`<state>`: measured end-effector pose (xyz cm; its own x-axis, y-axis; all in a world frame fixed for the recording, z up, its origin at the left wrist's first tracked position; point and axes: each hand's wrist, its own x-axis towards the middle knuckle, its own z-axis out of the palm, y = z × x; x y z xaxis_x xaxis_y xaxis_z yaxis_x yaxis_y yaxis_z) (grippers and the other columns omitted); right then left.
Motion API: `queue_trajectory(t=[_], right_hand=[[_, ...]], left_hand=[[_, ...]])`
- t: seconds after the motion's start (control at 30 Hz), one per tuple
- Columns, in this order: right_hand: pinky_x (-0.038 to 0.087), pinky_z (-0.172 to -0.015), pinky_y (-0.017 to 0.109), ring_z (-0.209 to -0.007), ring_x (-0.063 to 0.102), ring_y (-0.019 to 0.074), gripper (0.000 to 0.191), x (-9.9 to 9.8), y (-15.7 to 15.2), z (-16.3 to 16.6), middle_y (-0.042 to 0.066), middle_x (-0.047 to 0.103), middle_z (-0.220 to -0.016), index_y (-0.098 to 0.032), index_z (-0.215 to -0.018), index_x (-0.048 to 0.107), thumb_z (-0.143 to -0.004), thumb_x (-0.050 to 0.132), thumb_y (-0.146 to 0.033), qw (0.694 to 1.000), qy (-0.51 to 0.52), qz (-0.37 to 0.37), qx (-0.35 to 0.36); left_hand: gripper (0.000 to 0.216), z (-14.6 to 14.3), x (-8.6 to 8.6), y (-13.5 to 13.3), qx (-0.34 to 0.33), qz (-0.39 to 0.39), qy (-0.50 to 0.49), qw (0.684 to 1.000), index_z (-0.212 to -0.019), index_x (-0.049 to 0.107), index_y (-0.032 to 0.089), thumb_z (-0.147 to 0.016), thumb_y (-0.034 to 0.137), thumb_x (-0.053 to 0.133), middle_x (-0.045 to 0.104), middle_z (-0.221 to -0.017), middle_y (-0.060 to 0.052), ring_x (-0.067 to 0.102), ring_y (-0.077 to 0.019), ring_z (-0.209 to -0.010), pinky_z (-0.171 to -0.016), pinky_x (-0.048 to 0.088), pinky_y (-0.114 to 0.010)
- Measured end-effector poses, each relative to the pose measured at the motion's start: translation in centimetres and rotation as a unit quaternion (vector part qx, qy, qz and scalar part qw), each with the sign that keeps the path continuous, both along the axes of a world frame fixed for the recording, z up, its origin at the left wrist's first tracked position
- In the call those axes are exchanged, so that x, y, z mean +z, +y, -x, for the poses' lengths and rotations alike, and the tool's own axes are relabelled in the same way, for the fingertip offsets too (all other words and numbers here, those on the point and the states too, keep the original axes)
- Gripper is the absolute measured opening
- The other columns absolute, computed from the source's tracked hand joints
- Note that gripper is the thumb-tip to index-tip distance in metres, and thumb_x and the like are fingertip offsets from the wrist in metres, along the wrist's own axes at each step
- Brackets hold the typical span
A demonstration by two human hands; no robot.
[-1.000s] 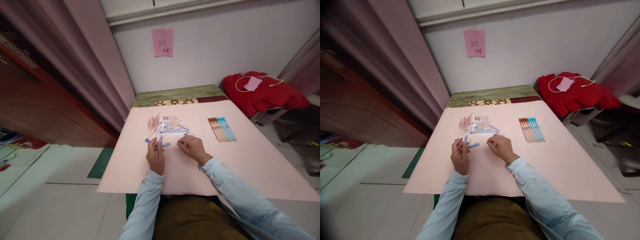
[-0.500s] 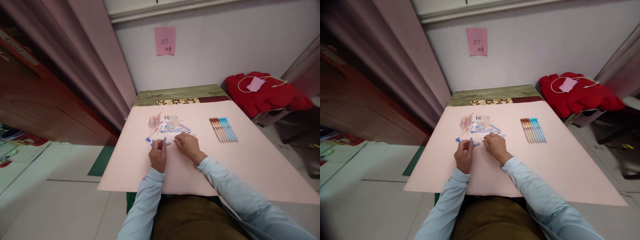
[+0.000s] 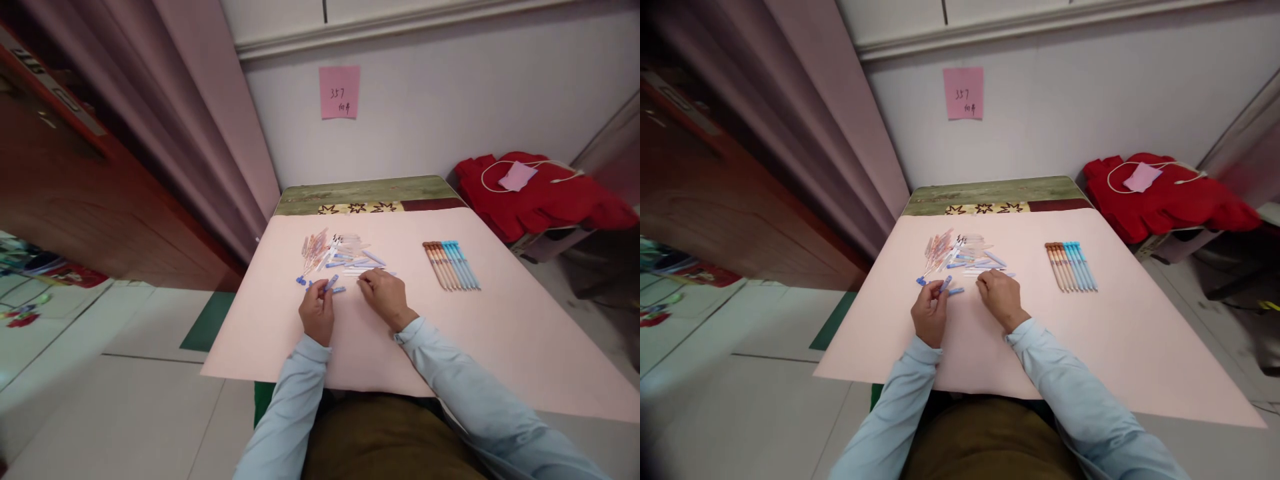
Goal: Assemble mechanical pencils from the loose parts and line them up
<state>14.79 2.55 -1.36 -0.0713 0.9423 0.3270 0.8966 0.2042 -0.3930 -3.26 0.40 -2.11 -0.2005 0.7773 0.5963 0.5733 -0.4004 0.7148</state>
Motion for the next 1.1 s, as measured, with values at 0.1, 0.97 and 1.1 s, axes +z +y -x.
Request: queue_trajectory(t=[0.1, 0.97, 1.1], right_hand=[[0.037, -0.069, 0.026, -0.089, 0.063, 0.016, 0.018, -0.3, 0.0, -0.6, 0.001, 0.072, -0.095, -0.024, -0.092, 0.072, -0.095, 0.055, -0.031, 1.0, 0.0, 0.007, 0.009], [0.046, -0.06, 0.025, -0.062, 0.059, 0.0138, 0.022, 0.7, -0.4, 0.0, 0.0, 0.066, -0.072, -0.02, -0.09, 0.064, -0.085, 0.063, -0.041, 0.907, 0.41, 0.065, 0.073], [0.049, -0.058, 0.025, -0.064, 0.063, 0.0139, 0.032, 1.2, -0.4, 0.2, 0.002, 0.068, -0.076, -0.018, -0.09, 0.062, -0.077, 0.071, -0.046, 0.819, 0.564, 0.078, 0.068]], left_hand=[[0.02, 0.1, -0.1, 0.1, 0.002, 0.012, -0.008, 1.0, -0.107, 0.065, 0.019, -0.088, 0.025, 0.061, 0.072, -0.095, -0.006, 0.068, -0.0156, -0.08, -0.077, 0.055, -0.028], [0.013, 0.0, 0.3, 0.1, -0.046, 0.002, 0.026, 0.999, -0.098, 0.069, 0.021, -0.088, 0.021, 0.06, 0.071, -0.091, -0.005, 0.067, -0.0166, -0.084, -0.076, 0.056, -0.029], [0.014, -0.1, 0.2, 0.0, -0.07, 0.0, 0.052, 0.996, -0.099, 0.068, 0.02, -0.089, 0.018, 0.059, 0.071, -0.093, -0.005, 0.068, -0.0164, -0.087, -0.076, 0.055, -0.028]])
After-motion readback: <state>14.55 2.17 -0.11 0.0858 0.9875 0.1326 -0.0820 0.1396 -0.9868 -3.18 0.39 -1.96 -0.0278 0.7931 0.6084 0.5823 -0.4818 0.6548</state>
